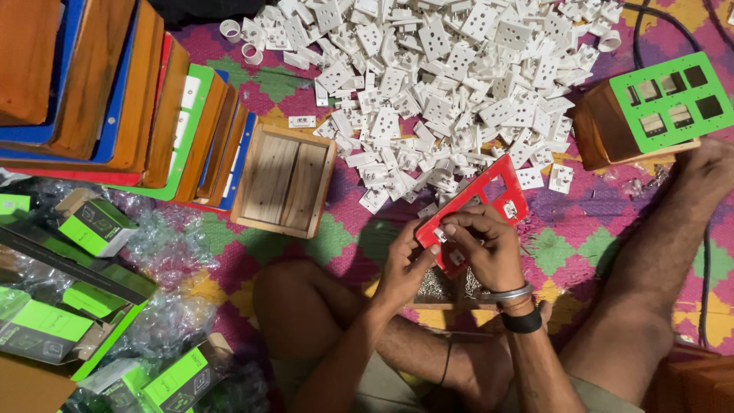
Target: The person sits on the floor and assembles small white electrical components into red and purple plastic templates using small metal fasteners from a wooden box. The person repeatedly picks up components, places them into the template slots, and secures them with fasteners.
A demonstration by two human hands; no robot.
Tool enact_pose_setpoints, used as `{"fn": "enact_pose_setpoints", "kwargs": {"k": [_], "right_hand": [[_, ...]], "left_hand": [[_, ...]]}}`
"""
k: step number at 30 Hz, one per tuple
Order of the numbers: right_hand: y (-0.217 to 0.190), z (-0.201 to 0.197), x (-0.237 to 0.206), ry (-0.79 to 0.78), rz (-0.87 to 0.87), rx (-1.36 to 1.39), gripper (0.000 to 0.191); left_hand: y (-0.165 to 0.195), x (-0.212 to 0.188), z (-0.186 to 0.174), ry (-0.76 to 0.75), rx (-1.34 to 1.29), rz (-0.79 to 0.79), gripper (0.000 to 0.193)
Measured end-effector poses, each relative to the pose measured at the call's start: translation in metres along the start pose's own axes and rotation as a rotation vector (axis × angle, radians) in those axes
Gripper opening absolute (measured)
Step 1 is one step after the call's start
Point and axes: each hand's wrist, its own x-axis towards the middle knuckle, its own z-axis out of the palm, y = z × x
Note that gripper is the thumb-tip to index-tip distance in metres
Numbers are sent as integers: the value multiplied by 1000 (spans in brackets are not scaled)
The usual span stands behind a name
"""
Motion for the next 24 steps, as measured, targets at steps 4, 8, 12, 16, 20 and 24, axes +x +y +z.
{"fn": "enact_pose_setpoints", "kwargs": {"k": [4, 8, 12, 16, 20, 24], "right_hand": [[-1, 0, -1, 9, -170, -156, 14], [-12, 5, -4, 77, -147, -230, 11], [-29, 16, -16, 187, -237, -460, 11], [-41, 29, -25, 232, -403, -463, 11], [-46, 33, -26, 268, -468, -532, 14], [-48, 32, -21, 332, -456, -495, 11]], "left_hand": [[-1, -2, 0, 18, 19, -33, 44], [-2, -2, 2, 28, 25, -38, 45], [-3, -1, 2, 27, 71, 37, 41], [-2, -4, 0, 5, 110, 178, 45], [2, -7, 1, 33, 136, 124, 48], [9, -9, 7, 26, 135, 126, 49]]}}
